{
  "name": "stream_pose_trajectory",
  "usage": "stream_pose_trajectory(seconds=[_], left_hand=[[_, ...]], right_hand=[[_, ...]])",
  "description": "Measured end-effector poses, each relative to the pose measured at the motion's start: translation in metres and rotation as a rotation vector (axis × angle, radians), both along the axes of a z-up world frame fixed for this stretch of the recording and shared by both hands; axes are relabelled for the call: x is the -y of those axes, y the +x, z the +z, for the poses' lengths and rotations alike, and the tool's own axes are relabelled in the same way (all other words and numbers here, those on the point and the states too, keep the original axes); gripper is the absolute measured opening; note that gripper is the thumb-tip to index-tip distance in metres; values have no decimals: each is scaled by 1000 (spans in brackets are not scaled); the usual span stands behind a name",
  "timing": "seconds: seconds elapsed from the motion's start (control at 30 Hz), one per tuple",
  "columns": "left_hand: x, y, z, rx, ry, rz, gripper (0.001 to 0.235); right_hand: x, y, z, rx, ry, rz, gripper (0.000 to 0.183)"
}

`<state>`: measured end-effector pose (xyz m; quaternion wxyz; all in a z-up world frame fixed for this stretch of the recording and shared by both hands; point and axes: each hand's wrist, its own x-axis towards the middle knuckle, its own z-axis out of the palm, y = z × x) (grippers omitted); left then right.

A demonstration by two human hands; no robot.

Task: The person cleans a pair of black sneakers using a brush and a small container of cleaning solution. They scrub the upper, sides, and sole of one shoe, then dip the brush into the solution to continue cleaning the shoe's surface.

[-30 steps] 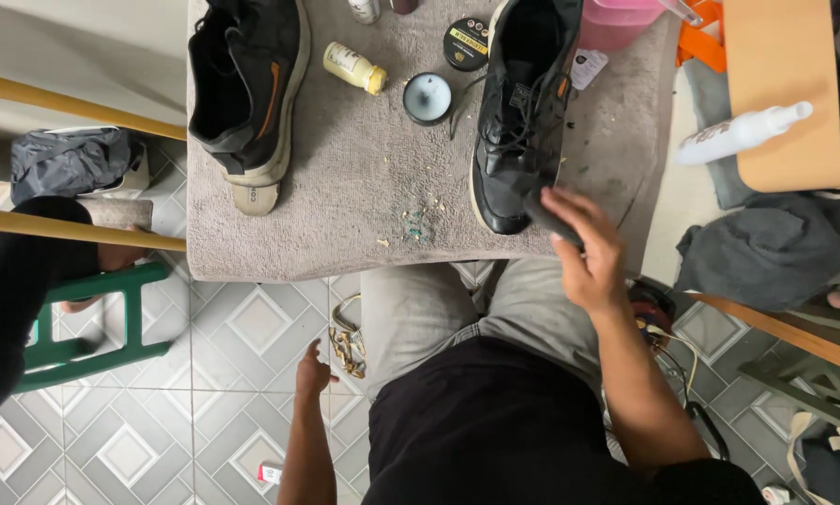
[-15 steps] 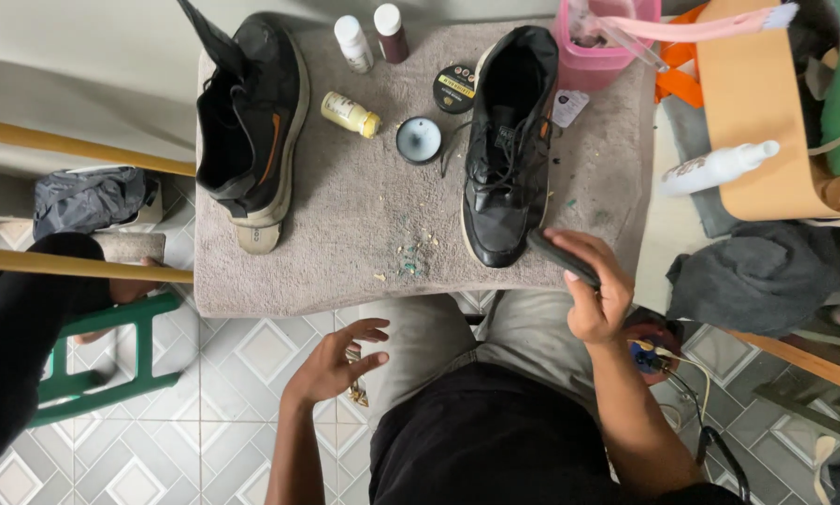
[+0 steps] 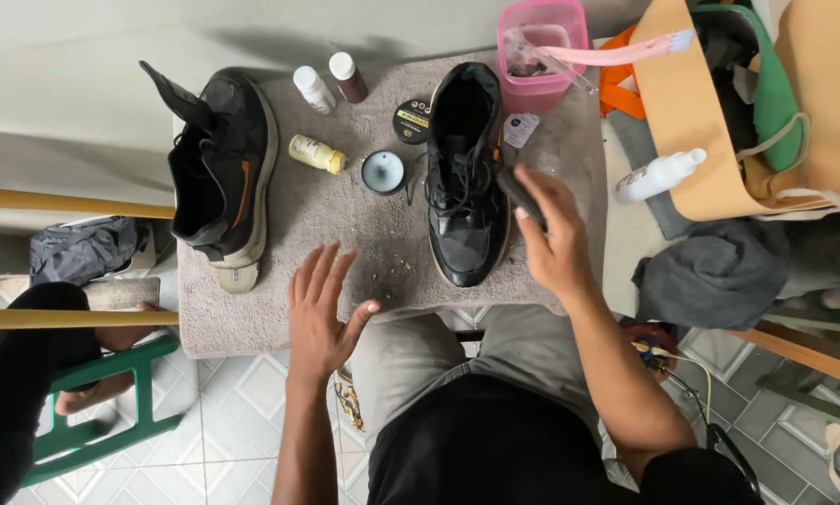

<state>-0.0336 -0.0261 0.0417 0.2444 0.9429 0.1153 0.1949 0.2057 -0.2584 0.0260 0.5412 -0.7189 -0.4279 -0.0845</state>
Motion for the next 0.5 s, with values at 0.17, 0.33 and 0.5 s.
stream_pose_trajectory(seconds=[0.17,0.33,0.5], left_hand=[[-1,-39,-48,-241,106,157,91],[8,-78,-82,-238,183,127,101],[21,-107,-109,-91,264,255,84]], right_hand=[[20,-40,-2,-24,-167,38,42],[25,-47,10,-110,-41,-81,35],[23,-62,-1,-34,-281,-28,51]])
